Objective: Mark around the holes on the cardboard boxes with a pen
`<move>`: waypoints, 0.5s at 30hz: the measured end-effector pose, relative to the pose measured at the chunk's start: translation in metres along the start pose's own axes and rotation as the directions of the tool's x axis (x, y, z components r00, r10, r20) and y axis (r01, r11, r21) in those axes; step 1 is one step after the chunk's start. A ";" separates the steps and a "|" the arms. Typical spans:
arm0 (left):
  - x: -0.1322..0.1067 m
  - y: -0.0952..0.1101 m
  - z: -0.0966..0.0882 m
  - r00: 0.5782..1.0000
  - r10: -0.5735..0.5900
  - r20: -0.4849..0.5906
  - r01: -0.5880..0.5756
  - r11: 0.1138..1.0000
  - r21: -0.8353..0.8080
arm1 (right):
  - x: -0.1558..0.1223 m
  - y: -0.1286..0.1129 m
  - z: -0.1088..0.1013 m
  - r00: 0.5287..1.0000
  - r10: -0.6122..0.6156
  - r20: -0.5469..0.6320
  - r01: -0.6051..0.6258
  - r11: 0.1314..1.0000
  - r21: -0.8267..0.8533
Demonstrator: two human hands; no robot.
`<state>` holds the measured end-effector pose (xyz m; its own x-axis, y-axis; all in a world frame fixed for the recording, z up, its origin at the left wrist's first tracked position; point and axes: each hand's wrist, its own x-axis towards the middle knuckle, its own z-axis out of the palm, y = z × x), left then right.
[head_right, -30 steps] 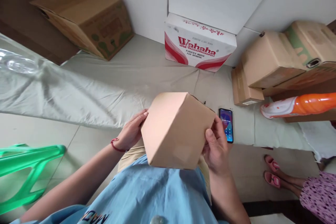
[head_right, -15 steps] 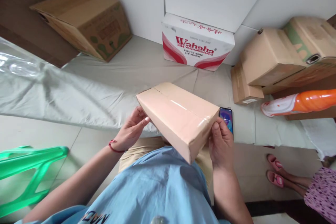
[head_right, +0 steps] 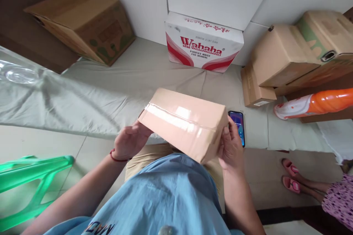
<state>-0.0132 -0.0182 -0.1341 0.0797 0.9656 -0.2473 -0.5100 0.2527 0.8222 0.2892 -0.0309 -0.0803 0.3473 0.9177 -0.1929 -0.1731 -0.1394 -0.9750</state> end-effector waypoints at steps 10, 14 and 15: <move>0.006 -0.010 -0.013 0.980 -0.180 -0.087 0.169 0.979 -0.116 | -0.029 -0.007 0.007 0.983 -0.111 0.147 0.119 0.992 -0.045; 0.003 -0.009 -0.017 0.997 -0.047 0.055 0.050 0.997 -0.065 | -0.017 -0.001 -0.005 0.989 -0.125 0.083 0.132 0.988 -0.079; 0.003 -0.008 -0.016 0.996 -0.008 0.089 0.012 0.999 -0.043 | -0.012 0.001 -0.009 0.992 -0.110 0.067 0.115 0.989 -0.088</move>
<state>-0.0222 -0.0181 -0.1494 0.1596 0.9651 -0.2078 -0.5452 0.2617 0.7965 0.2928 -0.0455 -0.0799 0.3019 0.9502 -0.0769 -0.0503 -0.0646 -0.9966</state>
